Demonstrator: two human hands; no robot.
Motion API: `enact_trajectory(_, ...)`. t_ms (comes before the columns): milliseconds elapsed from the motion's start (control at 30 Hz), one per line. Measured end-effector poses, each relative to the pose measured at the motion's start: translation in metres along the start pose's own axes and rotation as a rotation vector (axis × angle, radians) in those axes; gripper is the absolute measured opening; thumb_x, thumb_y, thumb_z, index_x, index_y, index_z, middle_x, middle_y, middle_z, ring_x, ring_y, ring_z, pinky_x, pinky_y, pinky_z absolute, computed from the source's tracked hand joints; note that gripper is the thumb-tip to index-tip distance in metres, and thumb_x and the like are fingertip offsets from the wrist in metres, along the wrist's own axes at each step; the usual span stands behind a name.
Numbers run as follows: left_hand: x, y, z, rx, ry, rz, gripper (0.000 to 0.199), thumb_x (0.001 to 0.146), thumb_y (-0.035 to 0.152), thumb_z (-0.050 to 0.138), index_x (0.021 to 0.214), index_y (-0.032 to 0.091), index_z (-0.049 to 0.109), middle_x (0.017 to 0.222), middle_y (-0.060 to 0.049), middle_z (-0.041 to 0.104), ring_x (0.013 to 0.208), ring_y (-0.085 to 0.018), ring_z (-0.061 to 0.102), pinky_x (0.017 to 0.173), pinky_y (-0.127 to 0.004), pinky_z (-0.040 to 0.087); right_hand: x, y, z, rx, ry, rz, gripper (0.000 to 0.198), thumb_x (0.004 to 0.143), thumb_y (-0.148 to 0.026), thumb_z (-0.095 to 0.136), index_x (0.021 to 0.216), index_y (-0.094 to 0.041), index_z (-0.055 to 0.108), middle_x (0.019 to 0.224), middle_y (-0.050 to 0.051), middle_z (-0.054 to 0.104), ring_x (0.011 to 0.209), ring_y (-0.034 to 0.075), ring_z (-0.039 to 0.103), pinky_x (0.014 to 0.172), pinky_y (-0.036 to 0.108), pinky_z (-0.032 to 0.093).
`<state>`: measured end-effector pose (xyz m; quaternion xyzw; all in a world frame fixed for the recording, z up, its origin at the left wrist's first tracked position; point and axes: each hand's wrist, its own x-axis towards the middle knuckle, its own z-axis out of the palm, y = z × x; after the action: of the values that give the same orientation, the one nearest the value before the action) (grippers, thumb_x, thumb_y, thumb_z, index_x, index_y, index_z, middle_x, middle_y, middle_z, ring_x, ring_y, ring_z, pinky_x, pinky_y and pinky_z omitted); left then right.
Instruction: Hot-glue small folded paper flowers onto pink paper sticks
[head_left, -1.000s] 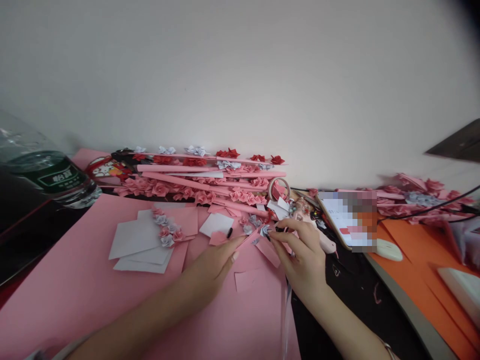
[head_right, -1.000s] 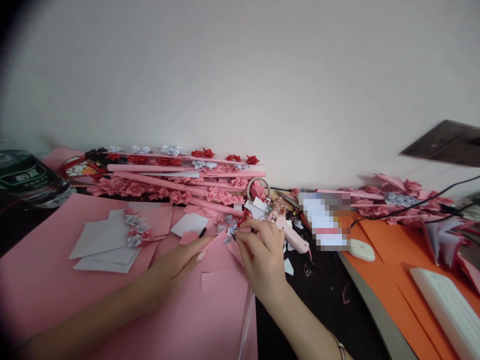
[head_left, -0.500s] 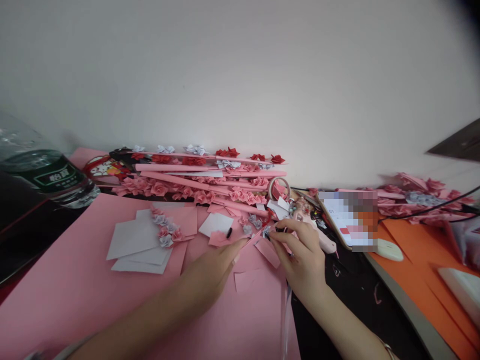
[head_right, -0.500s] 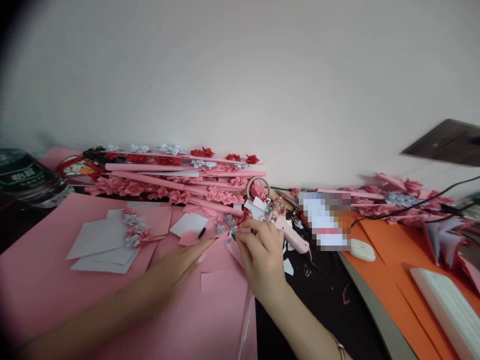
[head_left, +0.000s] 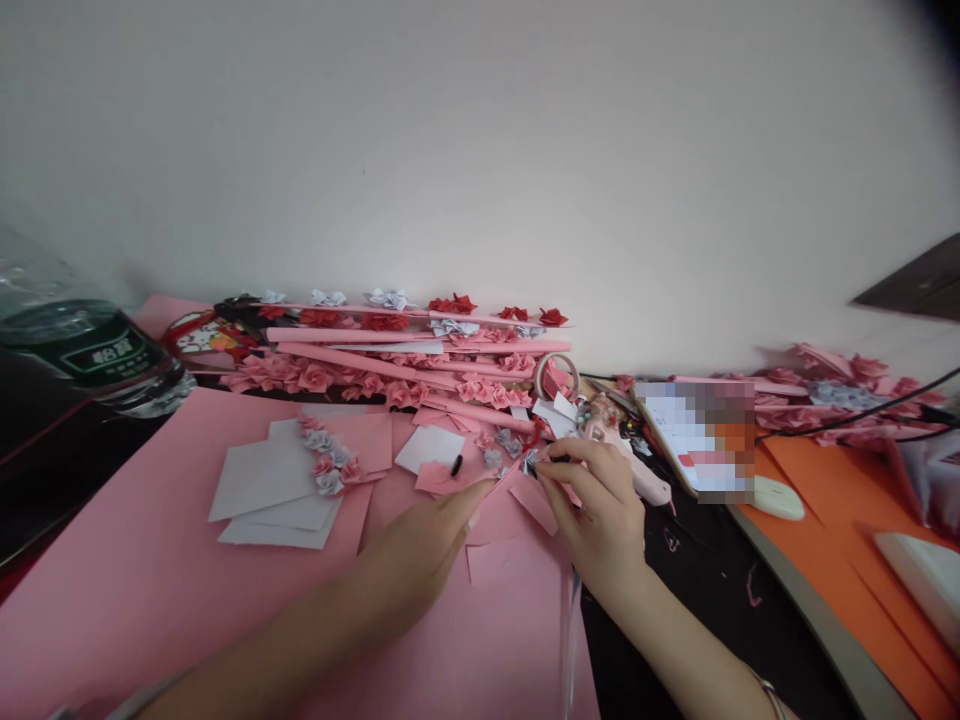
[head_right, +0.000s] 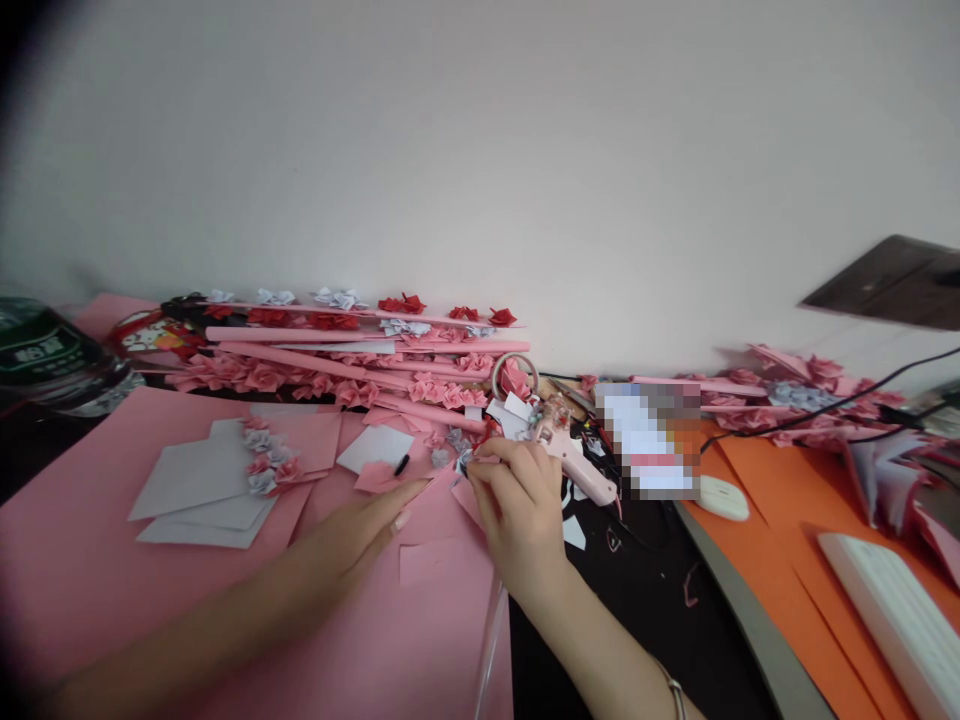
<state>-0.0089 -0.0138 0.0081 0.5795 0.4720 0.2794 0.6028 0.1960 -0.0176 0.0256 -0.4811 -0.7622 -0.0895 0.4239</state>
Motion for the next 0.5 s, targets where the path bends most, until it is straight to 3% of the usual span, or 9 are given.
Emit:
enact_trajectory(100,0.0,0.005,0.0,0.031,-0.059,0.033,0.034,0.086,0.044,0.051,0.113,0.026,0.06,0.072,-0.001,0.055,0.07,-0.017,0.049,0.061,-0.026,0.037,0.003,0.001,-0.004,0.034,-0.014,0.005,0.02,0.084,-0.011,0.059,0.099,-0.022,0.063,0.099,0.007,0.065,0.089,0.022,0.059,0.077,0.04,0.044)
enact_trajectory(233,0.004,0.004,-0.002,-0.171,-0.185,-0.069,0.041,0.089,0.049,0.043,0.122,0.024,0.049,0.061,0.007,0.032,0.048,-0.009,0.023,0.044,-0.02,0.02,0.005,0.003,-0.01,0.036,0.051,0.011,0.028,0.084,-0.01,0.056,0.109,-0.021,0.061,0.108,0.01,0.06,0.098,0.024,0.057,0.081,0.041,0.045)
enact_trajectory(300,0.005,0.002,-0.002,-0.296,-0.213,-0.081,0.041,0.088,0.049,0.046,0.12,0.023,0.047,0.063,0.008,0.033,0.046,-0.007,0.019,0.043,-0.019,0.017,0.005,0.005,-0.011,0.019,0.083,0.014,0.023,0.083,-0.008,0.057,0.1,-0.021,0.063,0.106,0.01,0.06,0.093,0.022,0.057,0.078,0.039,0.045)
enact_trajectory(500,0.005,0.01,-0.001,-0.382,-0.197,-0.006,0.027,0.088,0.041,0.049,0.101,0.017,0.047,0.068,0.003,0.05,0.048,-0.007,0.032,0.047,-0.022,0.032,0.004,0.012,-0.011,0.005,0.068,0.02,0.012,0.081,-0.008,0.059,0.078,-0.019,0.059,0.097,0.009,0.061,0.087,0.022,0.056,0.074,0.039,0.043)
